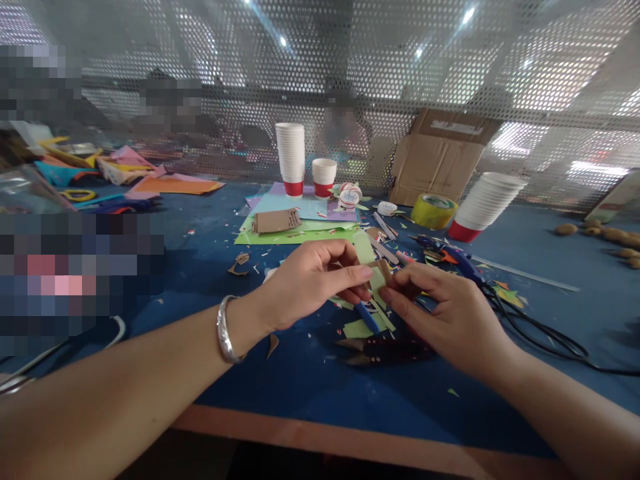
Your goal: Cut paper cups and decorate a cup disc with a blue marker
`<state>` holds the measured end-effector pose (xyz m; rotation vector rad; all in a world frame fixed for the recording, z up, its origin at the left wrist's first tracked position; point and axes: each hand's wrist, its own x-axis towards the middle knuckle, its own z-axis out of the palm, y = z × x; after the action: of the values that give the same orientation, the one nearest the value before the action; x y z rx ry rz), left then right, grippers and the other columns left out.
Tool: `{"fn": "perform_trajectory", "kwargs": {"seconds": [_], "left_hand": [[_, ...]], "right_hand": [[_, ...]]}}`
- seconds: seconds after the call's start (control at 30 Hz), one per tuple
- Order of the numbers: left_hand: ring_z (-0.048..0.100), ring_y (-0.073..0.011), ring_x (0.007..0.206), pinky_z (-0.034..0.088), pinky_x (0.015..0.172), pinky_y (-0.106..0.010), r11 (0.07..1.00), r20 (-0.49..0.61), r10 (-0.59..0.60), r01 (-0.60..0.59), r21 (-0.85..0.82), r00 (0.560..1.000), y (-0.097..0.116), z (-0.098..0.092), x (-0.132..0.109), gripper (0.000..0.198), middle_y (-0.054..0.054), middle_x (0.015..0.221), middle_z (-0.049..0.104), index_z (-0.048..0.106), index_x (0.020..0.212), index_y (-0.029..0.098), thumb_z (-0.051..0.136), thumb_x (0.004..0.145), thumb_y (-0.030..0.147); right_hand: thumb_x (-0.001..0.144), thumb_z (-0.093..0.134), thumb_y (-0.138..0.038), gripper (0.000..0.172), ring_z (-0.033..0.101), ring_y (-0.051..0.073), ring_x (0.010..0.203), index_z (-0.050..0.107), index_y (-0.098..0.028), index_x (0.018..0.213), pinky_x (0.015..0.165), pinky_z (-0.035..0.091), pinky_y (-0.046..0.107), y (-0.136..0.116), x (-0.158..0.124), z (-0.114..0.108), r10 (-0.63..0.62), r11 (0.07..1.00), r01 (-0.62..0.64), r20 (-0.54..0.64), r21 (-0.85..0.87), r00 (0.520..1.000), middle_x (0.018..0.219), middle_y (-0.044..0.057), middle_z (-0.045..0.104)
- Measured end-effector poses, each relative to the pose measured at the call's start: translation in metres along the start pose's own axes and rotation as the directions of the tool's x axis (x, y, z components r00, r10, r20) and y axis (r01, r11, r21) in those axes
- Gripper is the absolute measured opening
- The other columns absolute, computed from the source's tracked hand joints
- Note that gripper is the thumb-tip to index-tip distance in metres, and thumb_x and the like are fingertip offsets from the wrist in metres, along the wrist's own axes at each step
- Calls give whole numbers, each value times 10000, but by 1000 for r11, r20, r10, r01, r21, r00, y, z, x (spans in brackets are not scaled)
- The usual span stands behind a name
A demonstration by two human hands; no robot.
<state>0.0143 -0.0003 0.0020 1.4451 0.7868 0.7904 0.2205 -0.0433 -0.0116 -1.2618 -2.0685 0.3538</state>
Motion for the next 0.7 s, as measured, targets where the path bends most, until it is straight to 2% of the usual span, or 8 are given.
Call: {"fn": "perform_trajectory", "kwargs": {"seconds": [0.17, 0.33, 0.6, 0.7], "left_hand": [[682, -131, 709, 581, 678, -250, 999, 11, 9, -9, 47, 1000, -2, -1, 0, 260, -35, 766, 703, 684, 942, 126, 764, 822, 342], [643, -122, 651, 551, 624, -246, 994, 12, 26, -27, 107, 1000, -3, -3, 0, 301, -33, 743, 683, 687, 942, 130, 758, 819, 395], [616, -130, 646, 539, 632, -278, 991, 82, 28, -38, 125, 996, -9, -3, 3, 369, -22, 746, 650, 680, 982, 122, 755, 813, 442], [619, -138, 643, 533, 625, -279, 989, 79, 33, -44, 144, 996, -9, -4, 4, 361, -26, 719, 651, 686, 924, 122, 758, 806, 455]], "right_hand": [[931, 602, -275, 193, 505, 124, 628, 603, -209, 750, 588, 411, 252, -1, 1, -1, 14, 1000, -14, 10, 19, 1000, 684, -27, 574], [943, 611, -356, 172, 567, 143, 699, 662, -218, 853, 648, 444, 261, 1, -1, -2, 68, 996, -66, -22, 59, 997, 761, -9, 652], [945, 610, -318, 146, 591, 156, 740, 681, -216, 869, 697, 456, 280, 2, -1, 0, 66, 996, -65, -24, 62, 998, 802, 2, 680], [949, 603, -321, 159, 582, 156, 717, 682, -214, 862, 681, 458, 281, 1, -1, 1, 66, 995, -64, -20, 70, 998, 782, 3, 676]]}}
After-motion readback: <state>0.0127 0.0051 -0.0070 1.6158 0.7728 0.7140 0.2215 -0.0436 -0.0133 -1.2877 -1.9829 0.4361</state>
